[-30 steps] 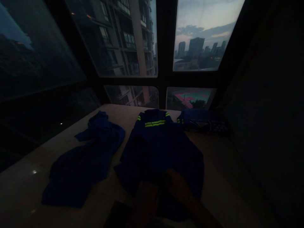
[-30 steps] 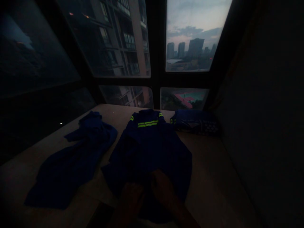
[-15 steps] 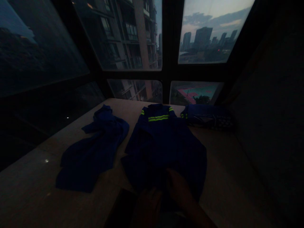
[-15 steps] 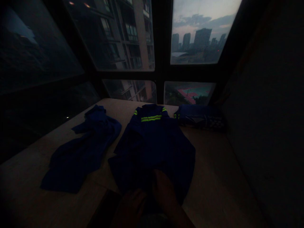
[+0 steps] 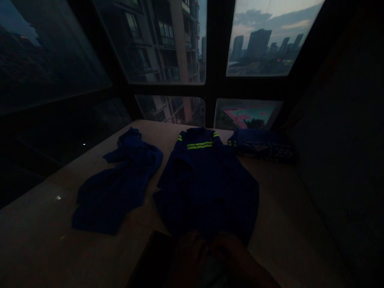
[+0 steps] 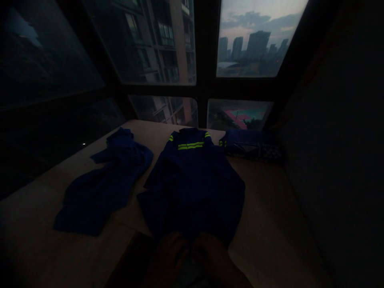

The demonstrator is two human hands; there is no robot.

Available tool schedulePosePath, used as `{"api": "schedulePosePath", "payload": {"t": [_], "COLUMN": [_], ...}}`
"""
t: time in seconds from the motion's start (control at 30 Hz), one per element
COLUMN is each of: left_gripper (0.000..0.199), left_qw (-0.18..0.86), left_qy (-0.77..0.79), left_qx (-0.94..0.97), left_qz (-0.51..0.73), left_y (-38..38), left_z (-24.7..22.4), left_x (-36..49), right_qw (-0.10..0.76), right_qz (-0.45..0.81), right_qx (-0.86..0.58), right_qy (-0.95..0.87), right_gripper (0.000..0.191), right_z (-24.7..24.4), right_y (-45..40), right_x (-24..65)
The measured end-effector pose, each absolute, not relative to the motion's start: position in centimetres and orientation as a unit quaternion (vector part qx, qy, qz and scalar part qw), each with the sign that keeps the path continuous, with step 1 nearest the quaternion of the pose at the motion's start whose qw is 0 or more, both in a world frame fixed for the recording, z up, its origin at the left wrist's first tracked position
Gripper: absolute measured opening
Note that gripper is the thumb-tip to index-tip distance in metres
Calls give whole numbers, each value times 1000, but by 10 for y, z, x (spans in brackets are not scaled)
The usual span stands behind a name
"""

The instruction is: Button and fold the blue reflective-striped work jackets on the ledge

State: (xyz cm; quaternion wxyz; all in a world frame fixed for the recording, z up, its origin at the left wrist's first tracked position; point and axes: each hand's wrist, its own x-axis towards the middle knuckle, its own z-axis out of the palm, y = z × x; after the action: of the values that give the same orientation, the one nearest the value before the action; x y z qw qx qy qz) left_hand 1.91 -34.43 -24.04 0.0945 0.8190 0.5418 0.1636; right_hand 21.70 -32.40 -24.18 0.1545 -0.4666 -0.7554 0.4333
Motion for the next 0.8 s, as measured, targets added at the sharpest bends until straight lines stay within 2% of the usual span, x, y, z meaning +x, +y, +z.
{"api": "schedulePosePath", "payload": {"t": [0.13, 0.23, 0.33, 0.43, 0.67, 0.8], "left_gripper": [12, 14, 20, 17, 23, 27], "left_qw": [88, 100, 129, 179, 229, 234], "left_qy": [558, 582, 608, 621, 605, 603], "left_qx": [807, 788, 758, 728, 705, 697], "left_qz": [171, 176, 197, 228, 292, 311], "left_y": [-348, -348, -344, -333, -315, -317], "left_z": [-248, -254, -253, -250, -253, -262], "left_x": [21, 25, 31, 38, 44, 43], "right_qw": [194, 255, 324, 369, 359, 339], "right_qz": [471, 467, 479, 464, 425, 358], "right_qx": [-475, -494, -485, -502, -521, -536], "right_qy": [-718, -688, -656, -629, -647, -686], "right_gripper": [17, 22, 27, 29, 28, 23], "right_z": [-245, -248, -247, -244, -247, -256], "right_y": [-317, -319, -320, -317, -310, -313], "right_x": [219, 217, 213, 211, 211, 206]}}
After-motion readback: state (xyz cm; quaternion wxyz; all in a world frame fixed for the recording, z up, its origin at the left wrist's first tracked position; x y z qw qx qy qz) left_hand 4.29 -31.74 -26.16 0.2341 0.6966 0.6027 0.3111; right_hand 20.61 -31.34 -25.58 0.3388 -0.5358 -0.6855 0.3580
